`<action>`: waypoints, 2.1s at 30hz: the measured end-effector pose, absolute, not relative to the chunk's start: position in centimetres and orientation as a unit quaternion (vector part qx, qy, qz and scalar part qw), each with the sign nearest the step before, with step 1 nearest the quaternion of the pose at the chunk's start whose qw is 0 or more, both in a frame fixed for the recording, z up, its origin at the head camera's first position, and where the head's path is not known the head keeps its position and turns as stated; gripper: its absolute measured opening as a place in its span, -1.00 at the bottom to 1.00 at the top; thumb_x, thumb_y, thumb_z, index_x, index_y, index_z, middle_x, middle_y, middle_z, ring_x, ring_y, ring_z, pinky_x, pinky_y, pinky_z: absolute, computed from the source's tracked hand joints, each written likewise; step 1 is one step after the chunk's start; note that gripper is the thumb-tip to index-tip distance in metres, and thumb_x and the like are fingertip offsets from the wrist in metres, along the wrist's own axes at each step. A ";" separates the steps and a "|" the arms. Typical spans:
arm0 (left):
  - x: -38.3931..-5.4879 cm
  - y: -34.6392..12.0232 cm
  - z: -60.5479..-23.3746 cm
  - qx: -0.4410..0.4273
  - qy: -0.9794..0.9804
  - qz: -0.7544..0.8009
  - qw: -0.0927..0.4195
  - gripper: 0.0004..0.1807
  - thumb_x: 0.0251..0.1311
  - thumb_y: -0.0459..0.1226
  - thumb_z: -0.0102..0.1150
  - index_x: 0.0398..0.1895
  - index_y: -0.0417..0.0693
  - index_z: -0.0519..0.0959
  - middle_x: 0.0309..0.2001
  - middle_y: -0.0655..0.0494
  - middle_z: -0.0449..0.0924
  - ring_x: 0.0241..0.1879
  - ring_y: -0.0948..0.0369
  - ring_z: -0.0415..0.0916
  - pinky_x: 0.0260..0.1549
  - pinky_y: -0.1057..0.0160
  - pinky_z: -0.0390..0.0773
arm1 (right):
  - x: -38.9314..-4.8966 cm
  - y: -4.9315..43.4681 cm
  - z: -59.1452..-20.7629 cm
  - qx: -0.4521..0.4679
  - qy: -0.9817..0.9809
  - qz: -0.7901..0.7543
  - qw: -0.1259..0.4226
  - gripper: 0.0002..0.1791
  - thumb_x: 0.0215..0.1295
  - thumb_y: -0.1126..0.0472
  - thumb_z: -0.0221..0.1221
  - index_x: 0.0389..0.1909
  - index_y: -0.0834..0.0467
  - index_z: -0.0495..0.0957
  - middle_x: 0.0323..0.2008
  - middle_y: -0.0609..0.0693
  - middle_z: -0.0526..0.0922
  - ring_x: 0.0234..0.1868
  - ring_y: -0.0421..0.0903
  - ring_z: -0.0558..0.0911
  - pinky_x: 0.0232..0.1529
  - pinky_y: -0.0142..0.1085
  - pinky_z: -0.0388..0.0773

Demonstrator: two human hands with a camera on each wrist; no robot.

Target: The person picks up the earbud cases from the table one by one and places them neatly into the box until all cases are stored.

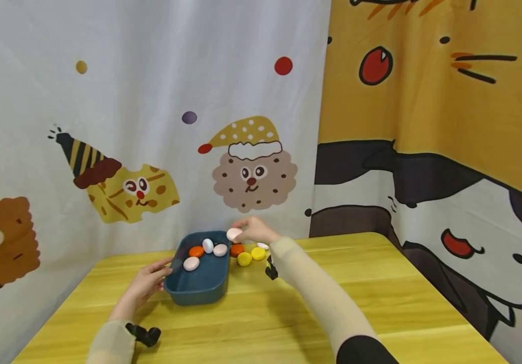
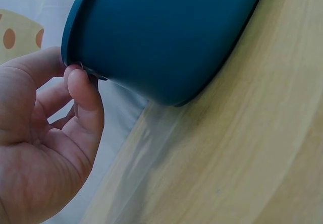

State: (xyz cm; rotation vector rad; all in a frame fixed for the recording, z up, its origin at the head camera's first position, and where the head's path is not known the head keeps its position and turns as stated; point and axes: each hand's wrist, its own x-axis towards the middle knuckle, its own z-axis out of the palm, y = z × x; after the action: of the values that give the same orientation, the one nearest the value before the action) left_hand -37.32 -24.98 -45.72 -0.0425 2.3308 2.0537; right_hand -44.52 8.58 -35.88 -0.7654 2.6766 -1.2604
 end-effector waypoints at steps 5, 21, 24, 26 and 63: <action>-37.5 -25.1 -45.7 -0.015 0.750 0.661 0.015 -0.45 0.33 -0.36 0.09 0.39 -0.19 0.32 -0.28 -0.06 0.40 -0.61 0.25 0.32 -0.62 0.35 0.46 | -44.8 8.0 -35.5 -0.258 0.874 -0.409 0.053 -0.49 0.13 0.14 0.38 0.14 0.11 0.60 0.11 -0.02 0.58 0.14 0.00 0.50 0.07 -0.15 0.47; -37.3 -25.0 -45.2 -0.011 0.753 0.658 0.010 -0.46 0.35 -0.36 0.08 0.39 -0.24 0.32 -0.25 -0.05 0.40 -0.59 0.26 0.32 -0.62 0.38 0.46 | -45.3 5.9 -35.5 -0.253 0.868 -0.422 0.074 -0.49 0.12 0.12 0.39 0.14 0.05 0.59 0.10 -0.06 0.57 0.14 -0.04 0.49 0.09 -0.14 0.46; -37.2 -25.0 -45.3 -0.012 0.750 0.661 0.009 -0.46 0.33 -0.37 0.08 0.38 -0.25 0.32 -0.28 -0.02 0.40 -0.59 0.26 0.33 -0.63 0.38 0.46 | -45.4 5.4 -35.5 -0.255 0.866 -0.424 0.075 -0.48 0.12 0.12 0.39 0.14 0.06 0.59 0.10 -0.05 0.57 0.12 -0.05 0.50 0.06 -0.16 0.48; -37.3 -25.0 -45.4 -0.015 0.748 0.663 0.007 -0.46 0.32 -0.38 0.09 0.37 -0.25 0.34 -0.29 -0.01 0.40 -0.59 0.26 0.33 -0.63 0.38 0.46 | -45.5 5.1 -35.5 -0.257 0.862 -0.429 0.081 -0.47 0.12 0.13 0.39 0.15 0.08 0.58 0.11 -0.04 0.57 0.10 -0.06 0.52 0.04 -0.17 0.50; -37.5 -25.1 -45.6 -0.005 0.739 0.674 0.012 -0.46 0.33 -0.38 0.09 0.38 -0.22 0.34 -0.24 -0.01 0.42 -0.61 0.26 0.31 -0.61 0.35 0.47 | -46.0 0.7 -36.7 -0.262 0.848 -0.455 0.075 -0.51 0.07 0.27 0.40 0.08 0.25 0.60 0.03 0.10 0.62 0.06 0.02 0.54 0.02 -0.22 0.52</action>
State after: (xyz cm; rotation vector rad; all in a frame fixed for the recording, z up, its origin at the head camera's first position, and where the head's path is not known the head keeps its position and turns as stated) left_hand -37.49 -25.14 -45.60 -0.0152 2.3047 2.1005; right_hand -46.01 0.68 -36.65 -0.7865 2.5430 -1.3644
